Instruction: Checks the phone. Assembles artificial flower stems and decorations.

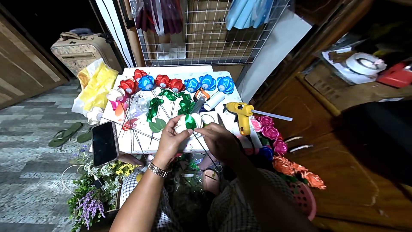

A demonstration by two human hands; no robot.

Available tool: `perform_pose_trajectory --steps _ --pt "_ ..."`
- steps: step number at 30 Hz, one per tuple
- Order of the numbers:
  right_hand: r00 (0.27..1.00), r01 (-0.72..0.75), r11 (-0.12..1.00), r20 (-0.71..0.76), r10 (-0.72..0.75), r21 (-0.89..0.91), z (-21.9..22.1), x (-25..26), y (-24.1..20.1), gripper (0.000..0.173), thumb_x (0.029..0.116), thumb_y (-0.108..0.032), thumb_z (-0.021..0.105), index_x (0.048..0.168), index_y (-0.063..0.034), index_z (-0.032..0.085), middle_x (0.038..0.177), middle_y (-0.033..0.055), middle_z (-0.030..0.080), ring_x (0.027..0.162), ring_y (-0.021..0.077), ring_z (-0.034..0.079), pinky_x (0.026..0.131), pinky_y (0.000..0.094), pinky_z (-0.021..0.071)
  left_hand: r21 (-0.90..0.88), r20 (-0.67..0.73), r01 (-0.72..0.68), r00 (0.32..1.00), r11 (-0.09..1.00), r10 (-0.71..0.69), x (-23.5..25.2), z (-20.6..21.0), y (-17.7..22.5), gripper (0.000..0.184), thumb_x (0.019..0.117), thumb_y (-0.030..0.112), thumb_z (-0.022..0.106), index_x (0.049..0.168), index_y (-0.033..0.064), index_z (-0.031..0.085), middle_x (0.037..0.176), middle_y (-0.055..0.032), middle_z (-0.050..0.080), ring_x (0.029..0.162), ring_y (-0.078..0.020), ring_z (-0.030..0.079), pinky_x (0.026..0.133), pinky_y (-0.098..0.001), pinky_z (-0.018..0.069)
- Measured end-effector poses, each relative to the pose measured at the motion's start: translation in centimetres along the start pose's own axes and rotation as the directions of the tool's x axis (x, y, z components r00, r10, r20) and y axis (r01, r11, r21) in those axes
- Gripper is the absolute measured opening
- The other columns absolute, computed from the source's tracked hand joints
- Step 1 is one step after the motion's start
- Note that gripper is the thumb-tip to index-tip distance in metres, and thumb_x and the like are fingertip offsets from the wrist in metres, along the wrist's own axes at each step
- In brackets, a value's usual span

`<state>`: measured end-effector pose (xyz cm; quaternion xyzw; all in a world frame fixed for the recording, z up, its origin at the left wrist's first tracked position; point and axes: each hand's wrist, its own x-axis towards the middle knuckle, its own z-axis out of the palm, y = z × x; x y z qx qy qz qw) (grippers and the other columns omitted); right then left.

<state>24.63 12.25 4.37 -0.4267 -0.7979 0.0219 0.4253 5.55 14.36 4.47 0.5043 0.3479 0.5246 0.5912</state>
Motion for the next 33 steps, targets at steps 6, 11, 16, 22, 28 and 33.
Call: perform_pose_trajectory --steps 6,11,16,22,28,33 --pt "1.000 -0.002 1.000 0.000 0.002 -0.013 0.0 -0.1 0.1 0.034 0.0947 -0.008 0.048 0.111 -0.0097 0.079 0.083 0.0086 0.065 0.075 0.0197 0.063 0.066 0.0330 0.0527 0.034 -0.017 -0.018 1.000 0.999 0.019 0.0 0.1 0.0 0.056 0.0889 -0.004 0.069 0.141 0.0096 0.052 0.125 -0.0072 0.065 0.096 -0.0133 0.069 0.083 -0.0311 0.0597" --pt "1.000 0.004 1.000 -0.015 -0.004 -0.010 0.1 -0.1 0.3 0.035 0.0954 -0.008 0.048 0.112 -0.0103 0.079 0.080 0.0077 0.062 0.071 0.0184 0.060 0.062 0.0320 0.0509 0.159 -0.041 -0.124 0.990 0.979 0.132 -0.2 0.3 0.2 0.070 0.0852 -0.003 0.072 0.148 0.0093 0.045 0.131 -0.0070 0.062 0.095 -0.0095 0.069 0.079 -0.0262 0.0593" --pt "0.999 0.013 1.000 0.042 -0.014 0.011 0.2 -0.1 0.4 0.038 0.0961 -0.007 0.047 0.119 -0.0110 0.076 0.083 0.0090 0.064 0.071 0.0194 0.062 0.062 0.0334 0.0528 0.230 -0.013 -0.238 0.969 0.943 0.248 -0.3 0.0 0.5 0.078 0.0820 -0.007 0.073 0.151 0.0077 0.039 0.136 -0.0062 0.059 0.103 -0.0094 0.067 0.082 -0.0262 0.0589" --pt "0.979 0.040 0.997 0.198 -0.053 0.069 0.7 0.3 0.1 0.043 0.0988 -0.006 0.048 0.138 -0.0110 0.065 0.098 0.0125 0.068 0.084 0.0257 0.067 0.074 0.0422 0.0572 0.417 0.184 -0.494 0.868 0.763 0.461 0.4 -2.3 2.1 0.082 0.0819 -0.001 0.076 0.153 0.0011 0.035 0.141 -0.0116 0.057 0.118 -0.0144 0.063 0.094 -0.0305 0.0572" --pt "0.962 0.225 0.974 0.157 -0.226 0.021 0.2 0.7 -1.0 0.039 0.0909 0.000 0.054 0.122 -0.0141 0.073 0.107 0.0135 0.070 0.093 0.0298 0.069 0.078 0.0446 0.0582 0.398 0.351 -0.765 0.638 0.507 0.686 -0.2 -3.3 3.8 0.073 0.0834 0.007 0.076 0.148 0.0147 0.043 0.140 -0.0061 0.060 0.128 -0.0155 0.059 0.106 -0.0342 0.0520" --pt "0.950 0.307 0.951 0.071 -0.305 -0.021 -1.1 -0.2 -2.1 0.035 0.0952 -0.007 0.053 0.123 -0.0231 0.066 0.108 0.0100 0.068 0.096 0.0254 0.066 0.083 0.0377 0.0551 0.307 0.421 -0.879 0.469 0.365 0.776 -1.2 -3.0 4.7 0.076 0.0878 0.010 0.075 0.154 0.0243 0.039 0.145 -0.0017 0.058 0.135 -0.0205 0.056 0.113 -0.0420 0.0480"
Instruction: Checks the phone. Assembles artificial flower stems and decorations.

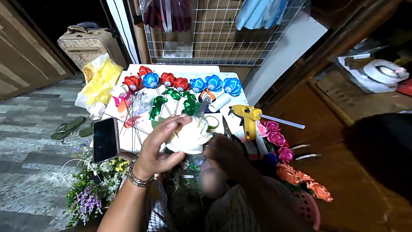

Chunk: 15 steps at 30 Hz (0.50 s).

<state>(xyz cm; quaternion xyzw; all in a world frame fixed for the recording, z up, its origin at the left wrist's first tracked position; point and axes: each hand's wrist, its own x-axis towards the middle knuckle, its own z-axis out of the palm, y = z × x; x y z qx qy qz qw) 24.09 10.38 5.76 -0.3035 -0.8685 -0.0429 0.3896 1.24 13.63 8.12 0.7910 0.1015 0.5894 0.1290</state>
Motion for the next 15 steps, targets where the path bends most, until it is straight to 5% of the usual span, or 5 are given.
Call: perform_pose_trajectory --steps 6,15 --pt "1.000 -0.022 1.000 0.010 0.022 -0.004 -0.80 0.14 -0.92 0.035 0.0964 -0.010 0.053 0.124 -0.0254 0.066 0.113 0.0086 0.068 0.095 0.0238 0.067 0.079 0.0369 0.0558 -0.061 -0.043 -0.029 0.999 0.998 0.027 0.05 0.22 0.50 0.079 0.0880 0.009 0.076 0.154 0.0262 0.037 0.143 0.0019 0.060 0.132 -0.0189 0.058 0.113 -0.0407 0.0487" --pt "0.998 -0.040 0.999 0.040 0.040 0.000 -0.34 -0.02 -0.27 0.027 0.0969 -0.011 0.052 0.116 -0.0169 0.071 0.112 0.0107 0.069 0.090 0.0241 0.066 0.079 0.0360 0.0551 0.065 -0.003 -0.012 1.000 0.998 0.012 0.00 0.30 0.30 0.081 0.0859 0.004 0.075 0.154 0.0215 0.034 0.142 -0.0069 0.060 0.132 -0.0230 0.058 0.112 -0.0416 0.0489"
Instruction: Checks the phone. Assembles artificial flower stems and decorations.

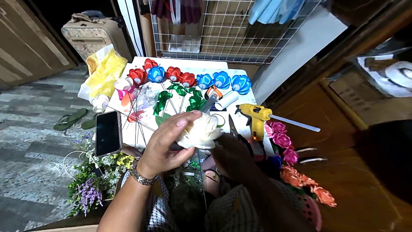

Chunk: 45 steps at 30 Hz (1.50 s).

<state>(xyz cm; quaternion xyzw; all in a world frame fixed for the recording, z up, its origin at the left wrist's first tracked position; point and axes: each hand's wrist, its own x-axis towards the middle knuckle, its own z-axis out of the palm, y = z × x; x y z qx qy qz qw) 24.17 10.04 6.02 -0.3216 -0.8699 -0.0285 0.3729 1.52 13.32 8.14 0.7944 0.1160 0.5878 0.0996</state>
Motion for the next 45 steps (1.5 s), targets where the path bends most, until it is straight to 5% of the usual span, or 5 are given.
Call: perform_pose_trajectory --steps 14,22,30,40,45 --pt "0.997 -0.075 0.995 -0.005 0.076 0.061 1.2 0.0 0.7 0.028 0.0994 -0.012 0.051 0.118 -0.0118 0.071 0.115 0.0135 0.069 0.102 0.0271 0.067 0.085 0.0411 0.0552 0.038 0.014 0.169 0.985 0.985 -0.169 -0.3 -0.1 -0.7 0.076 0.0859 0.006 0.074 0.151 0.0154 0.036 0.139 -0.0103 0.061 0.130 -0.0195 0.059 0.110 -0.0363 0.0485" --pt "0.932 -0.258 0.941 -0.201 0.302 0.217 0.4 -0.1 1.8 0.015 0.0977 -0.014 0.060 0.095 -0.0007 0.066 0.094 0.0079 0.064 0.088 0.0051 0.061 0.081 0.0152 0.0506 -0.519 -0.058 0.582 0.706 0.626 -0.705 -0.8 -0.5 -3.0 0.088 0.0891 -0.010 0.062 0.158 0.0138 0.014 0.129 0.0012 0.067 0.094 -0.0057 0.071 0.083 -0.0232 0.0596" --pt "0.970 -0.194 0.978 -0.132 0.204 0.081 1.9 0.6 0.9 0.038 0.1091 -0.041 0.041 0.132 -0.0234 0.064 0.152 0.0225 0.040 0.140 0.0315 0.041 0.111 0.0438 0.0403 -0.553 0.192 0.762 0.511 0.338 -0.838 -0.9 2.1 -1.9 0.082 0.0929 -0.002 0.060 0.159 0.0319 0.026 0.096 -0.0030 0.073 0.069 -0.0036 0.067 0.063 -0.0180 0.0559" --pt "0.918 -0.378 0.926 -0.127 0.376 0.008 -1.3 -1.0 3.4 0.032 0.1006 -0.028 0.056 0.102 -0.0035 0.077 0.125 0.0209 0.067 0.113 0.0352 0.065 0.094 0.0525 0.0529 -0.488 0.085 0.735 0.577 0.471 -0.812 -1.1 2.4 -3.0 0.087 0.0876 -0.011 0.064 0.158 0.0233 0.027 0.121 -0.0010 0.069 0.082 -0.0045 0.069 0.074 -0.0204 0.0577" --pt "0.327 -0.895 0.378 0.229 0.917 -0.237 -8.8 -3.7 7.1 0.045 0.1029 -0.034 0.062 0.096 0.0104 0.066 0.091 0.0315 0.065 0.089 0.0488 0.063 0.080 0.0699 0.0469 -0.306 -0.102 0.643 0.711 0.702 -0.696 -1.0 1.6 -4.1 0.085 0.0834 -0.012 0.070 0.154 0.0073 0.028 0.136 -0.0067 0.061 0.105 -0.0100 0.068 0.088 -0.0273 0.0585"
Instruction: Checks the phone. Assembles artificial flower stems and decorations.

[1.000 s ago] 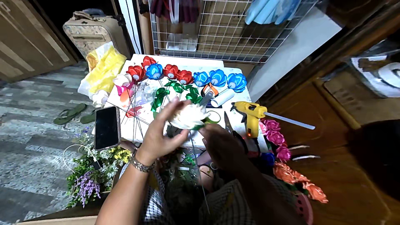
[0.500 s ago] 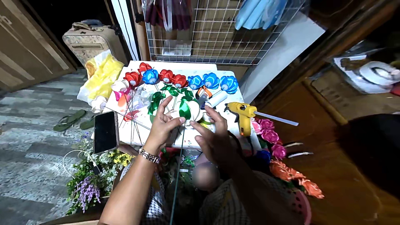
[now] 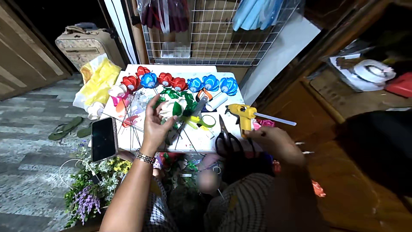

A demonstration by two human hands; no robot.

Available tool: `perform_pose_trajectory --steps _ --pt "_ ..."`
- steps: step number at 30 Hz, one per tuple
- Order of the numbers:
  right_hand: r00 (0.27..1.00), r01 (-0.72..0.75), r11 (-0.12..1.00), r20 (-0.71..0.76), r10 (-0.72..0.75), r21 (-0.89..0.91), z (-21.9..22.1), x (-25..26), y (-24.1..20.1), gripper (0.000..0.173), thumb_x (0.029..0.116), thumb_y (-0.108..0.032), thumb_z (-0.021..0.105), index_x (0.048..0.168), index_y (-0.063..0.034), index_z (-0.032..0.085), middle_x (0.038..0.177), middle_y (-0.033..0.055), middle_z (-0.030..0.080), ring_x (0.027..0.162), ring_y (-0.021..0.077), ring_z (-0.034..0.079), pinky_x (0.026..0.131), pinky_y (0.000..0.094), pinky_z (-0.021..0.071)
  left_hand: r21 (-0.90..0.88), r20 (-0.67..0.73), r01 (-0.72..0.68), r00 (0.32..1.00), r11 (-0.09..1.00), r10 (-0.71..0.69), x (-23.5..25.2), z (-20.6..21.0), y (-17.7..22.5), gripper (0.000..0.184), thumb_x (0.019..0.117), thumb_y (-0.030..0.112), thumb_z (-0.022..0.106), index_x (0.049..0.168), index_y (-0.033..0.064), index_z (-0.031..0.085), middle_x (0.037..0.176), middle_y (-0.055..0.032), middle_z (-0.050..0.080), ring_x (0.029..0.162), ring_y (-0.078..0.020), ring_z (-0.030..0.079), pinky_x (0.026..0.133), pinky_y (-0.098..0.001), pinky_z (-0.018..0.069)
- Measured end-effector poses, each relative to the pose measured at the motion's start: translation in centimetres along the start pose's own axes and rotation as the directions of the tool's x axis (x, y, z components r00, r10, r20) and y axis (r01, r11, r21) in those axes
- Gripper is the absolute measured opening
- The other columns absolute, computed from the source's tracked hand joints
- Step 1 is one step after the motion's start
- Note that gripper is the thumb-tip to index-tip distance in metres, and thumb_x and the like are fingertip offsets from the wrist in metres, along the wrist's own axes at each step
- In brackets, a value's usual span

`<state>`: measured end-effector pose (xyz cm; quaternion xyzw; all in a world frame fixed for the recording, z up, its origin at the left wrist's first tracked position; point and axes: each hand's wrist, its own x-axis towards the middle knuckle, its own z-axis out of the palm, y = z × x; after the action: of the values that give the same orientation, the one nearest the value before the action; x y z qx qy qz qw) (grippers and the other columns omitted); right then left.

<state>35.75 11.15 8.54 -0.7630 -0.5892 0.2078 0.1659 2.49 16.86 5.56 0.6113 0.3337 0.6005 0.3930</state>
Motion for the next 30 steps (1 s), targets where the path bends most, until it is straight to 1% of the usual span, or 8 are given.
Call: perform_pose_trajectory --steps 4,11,14,16,18,21,25,30 --pt "0.991 -0.082 0.981 -0.089 0.099 0.175 2.5 3.2 2.4 0.060 0.0970 -0.038 0.071 0.131 0.0097 0.057 0.121 0.0371 0.060 0.113 0.0542 0.058 0.094 0.0732 0.0425 0.083 0.053 -0.176 0.984 0.981 0.172 -0.3 -0.1 0.3 0.089 0.0790 -0.010 0.074 0.154 0.0074 0.029 0.146 -0.0075 0.053 0.123 -0.0139 0.060 0.097 -0.0293 0.0546" --pt "0.931 0.136 0.924 -0.365 0.005 0.357 4.5 3.3 -0.2 0.047 0.1002 -0.037 0.065 0.123 0.0048 0.066 0.117 0.0281 0.066 0.106 0.0412 0.064 0.093 0.0657 0.0470 -0.193 0.119 -0.173 0.973 0.966 0.198 -0.9 -0.8 0.9 0.090 0.0812 -0.006 0.073 0.155 0.0188 0.027 0.142 -0.0015 0.057 0.104 -0.0115 0.068 0.081 -0.0240 0.0592" --pt "0.856 0.412 0.828 -0.473 -0.209 0.380 3.5 -0.8 -2.4 0.044 0.0978 -0.040 0.064 0.116 0.0000 0.068 0.097 0.0095 0.070 0.083 0.0123 0.065 0.077 0.0400 0.0548 -0.290 0.130 -0.151 0.972 0.945 0.196 -0.8 -1.2 0.9 0.093 0.0810 -0.007 0.073 0.156 0.0200 0.025 0.143 -0.0016 0.057 0.101 -0.0114 0.069 0.079 -0.0236 0.0595" --pt "0.754 0.641 0.634 -0.512 -0.412 0.433 3.9 -2.7 -2.8 0.036 0.0947 -0.047 0.069 0.115 -0.0177 0.068 0.099 -0.0131 0.072 0.090 -0.0053 0.067 0.080 0.0213 0.0592 -0.319 0.146 -0.150 0.968 0.936 0.205 -0.7 -1.1 1.1 0.092 0.0830 -0.006 0.073 0.156 0.0215 0.024 0.144 0.0000 0.057 0.110 -0.0126 0.068 0.088 -0.0262 0.0591" --pt "0.644 0.765 0.464 -0.530 -0.552 0.446 4.3 -4.2 -3.7 0.027 0.0967 -0.039 0.069 0.121 -0.0262 0.066 0.109 -0.0220 0.068 0.101 -0.0112 0.063 0.089 0.0146 0.0554 -0.332 0.153 -0.163 0.962 0.929 0.224 -0.7 -0.8 1.3 0.090 0.0845 -0.005 0.074 0.155 0.0223 0.025 0.143 0.0006 0.058 0.114 -0.0137 0.067 0.093 -0.0281 0.0582" --pt "0.516 0.857 0.395 -0.561 -0.647 0.332 4.7 -4.0 -4.7 0.026 0.0995 -0.041 0.065 0.117 -0.0213 0.064 0.104 -0.0135 0.064 0.098 -0.0083 0.060 0.087 0.0135 0.0517 -0.343 0.152 -0.168 0.961 0.924 0.231 -0.8 -0.4 1.3 0.090 0.0848 -0.008 0.071 0.156 0.0215 0.024 0.143 -0.0013 0.057 0.115 -0.0151 0.066 0.094 -0.0285 0.0578" --pt "0.509 0.856 0.455 -0.563 -0.651 0.246 4.8 -3.4 -4.9 0.034 0.1013 -0.046 0.060 0.110 -0.0130 0.062 0.096 -0.0040 0.060 0.093 -0.0040 0.059 0.084 0.0157 0.0514 -0.343 0.145 -0.168 0.963 0.924 0.229 -0.8 -0.2 1.2 0.089 0.0846 -0.009 0.069 0.156 0.0189 0.024 0.144 -0.0023 0.057 0.114 -0.0148 0.067 0.093 -0.0281 0.0578" --pt "0.504 0.858 0.449 -0.569 -0.649 0.248 5.0 -3.3 -4.8 0.034 0.1008 -0.044 0.061 0.115 -0.0134 0.063 0.099 -0.0046 0.060 0.096 -0.0044 0.058 0.086 0.0147 0.0499 -0.329 0.153 -0.154 0.965 0.932 0.213 -0.8 0.0 1.2 0.091 0.0850 -0.008 0.071 0.156 0.0189 0.022 0.144 -0.0016 0.057 0.113 -0.0139 0.067 0.093 -0.0271 0.0578"
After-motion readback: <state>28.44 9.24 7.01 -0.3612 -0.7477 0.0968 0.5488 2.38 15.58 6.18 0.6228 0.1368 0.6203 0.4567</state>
